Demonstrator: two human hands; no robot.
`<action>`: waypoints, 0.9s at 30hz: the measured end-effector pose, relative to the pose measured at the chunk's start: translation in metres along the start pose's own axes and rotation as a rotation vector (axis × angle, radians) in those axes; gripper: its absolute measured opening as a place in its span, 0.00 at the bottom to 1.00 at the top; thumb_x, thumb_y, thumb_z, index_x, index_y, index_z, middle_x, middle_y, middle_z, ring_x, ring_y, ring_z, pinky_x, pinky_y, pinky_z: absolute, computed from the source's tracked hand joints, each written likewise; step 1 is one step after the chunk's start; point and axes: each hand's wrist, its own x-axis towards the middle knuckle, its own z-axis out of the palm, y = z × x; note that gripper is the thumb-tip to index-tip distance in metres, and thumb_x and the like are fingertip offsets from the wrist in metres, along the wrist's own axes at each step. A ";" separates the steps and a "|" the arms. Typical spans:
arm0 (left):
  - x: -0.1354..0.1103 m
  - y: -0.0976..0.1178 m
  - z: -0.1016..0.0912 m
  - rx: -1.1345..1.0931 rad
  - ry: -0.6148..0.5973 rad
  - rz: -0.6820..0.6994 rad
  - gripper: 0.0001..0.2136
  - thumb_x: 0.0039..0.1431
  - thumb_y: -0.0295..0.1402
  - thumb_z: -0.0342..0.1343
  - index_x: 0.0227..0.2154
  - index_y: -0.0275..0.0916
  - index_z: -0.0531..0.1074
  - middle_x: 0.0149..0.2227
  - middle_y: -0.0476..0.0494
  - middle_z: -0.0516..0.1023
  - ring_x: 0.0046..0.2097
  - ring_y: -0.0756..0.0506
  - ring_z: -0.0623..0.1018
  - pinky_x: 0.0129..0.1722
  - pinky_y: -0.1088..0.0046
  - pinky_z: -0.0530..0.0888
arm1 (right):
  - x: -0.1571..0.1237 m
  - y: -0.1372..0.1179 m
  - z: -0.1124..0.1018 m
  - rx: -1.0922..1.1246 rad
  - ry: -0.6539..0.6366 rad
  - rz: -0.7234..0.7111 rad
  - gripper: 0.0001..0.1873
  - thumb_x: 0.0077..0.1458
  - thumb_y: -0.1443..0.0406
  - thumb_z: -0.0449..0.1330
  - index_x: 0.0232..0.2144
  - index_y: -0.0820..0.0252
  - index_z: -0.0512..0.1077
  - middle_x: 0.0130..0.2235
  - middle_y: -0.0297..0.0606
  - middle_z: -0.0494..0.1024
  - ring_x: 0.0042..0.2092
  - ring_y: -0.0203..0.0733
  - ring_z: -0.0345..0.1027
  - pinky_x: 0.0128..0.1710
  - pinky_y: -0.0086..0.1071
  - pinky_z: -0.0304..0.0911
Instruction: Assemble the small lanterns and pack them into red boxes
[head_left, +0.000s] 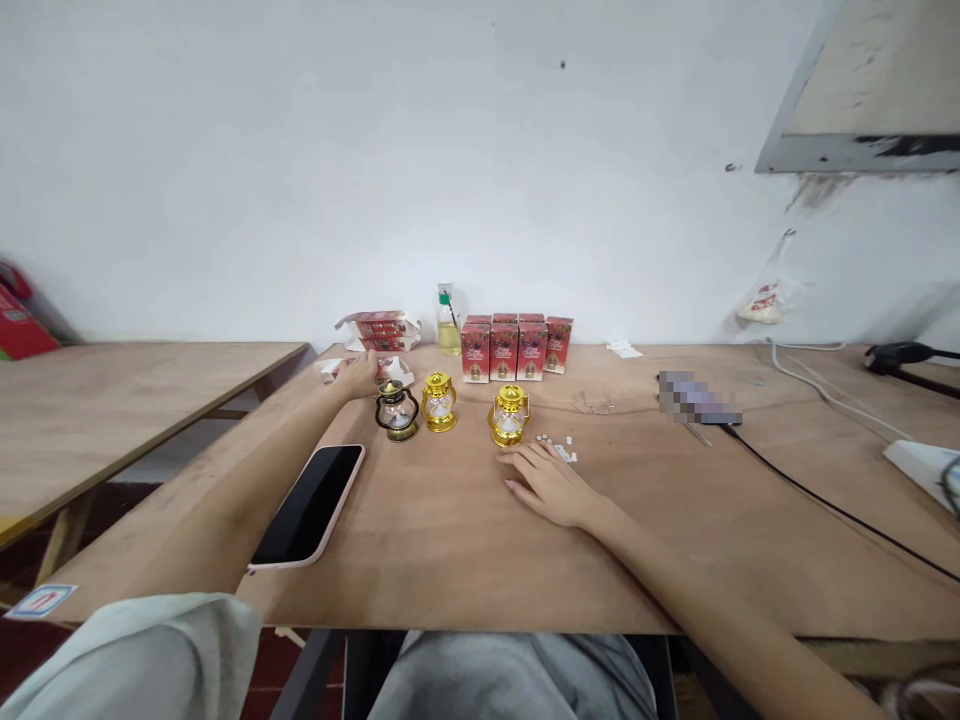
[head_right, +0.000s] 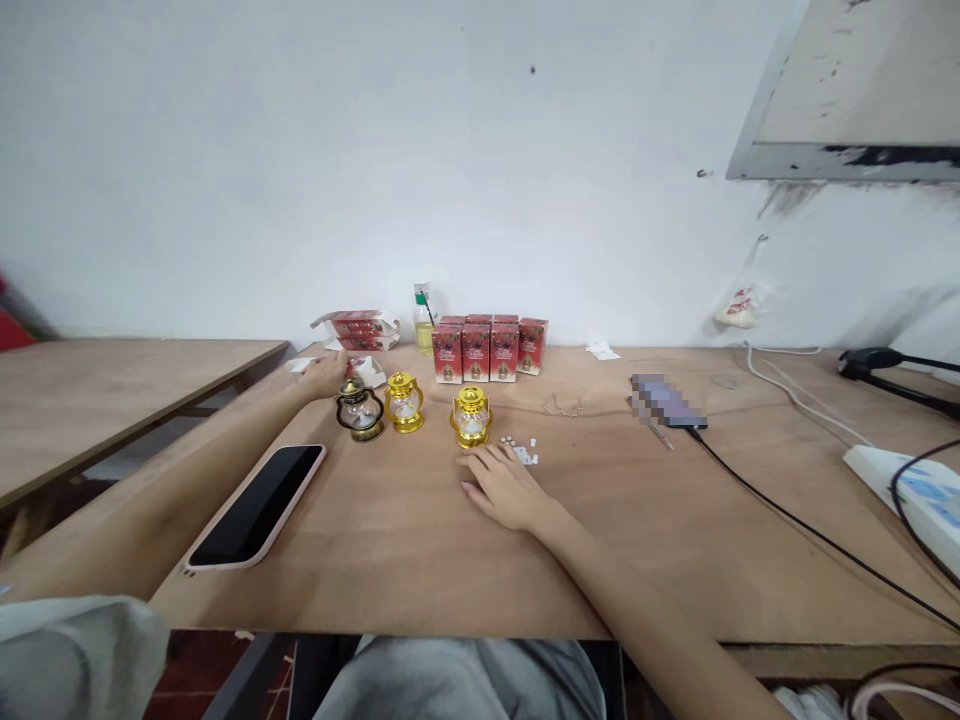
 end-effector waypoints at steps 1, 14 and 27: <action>-0.001 -0.001 -0.001 0.003 0.004 -0.003 0.22 0.53 0.37 0.52 0.48 0.29 0.60 0.50 0.24 0.69 0.53 0.30 0.67 0.50 0.54 0.61 | 0.000 0.000 0.000 -0.004 0.000 -0.001 0.16 0.60 0.64 0.51 0.50 0.60 0.65 0.52 0.45 0.72 0.53 0.47 0.64 0.56 0.47 0.55; -0.084 0.037 -0.092 -0.241 0.998 0.002 0.31 0.51 0.43 0.59 0.53 0.32 0.57 0.53 0.27 0.67 0.54 0.32 0.66 0.51 0.54 0.58 | 0.001 -0.002 0.003 0.001 0.302 -0.141 0.23 0.60 0.67 0.50 0.58 0.61 0.58 0.51 0.49 0.72 0.51 0.49 0.66 0.50 0.47 0.61; -0.160 0.185 -0.046 -0.122 1.124 0.490 0.21 0.59 0.23 0.45 0.56 0.38 0.60 0.46 0.37 0.78 0.48 0.43 0.75 0.50 0.64 0.59 | 0.008 -0.019 -0.005 0.764 0.576 0.196 0.17 0.63 0.57 0.45 0.45 0.56 0.69 0.45 0.40 0.73 0.46 0.43 0.67 0.47 0.36 0.63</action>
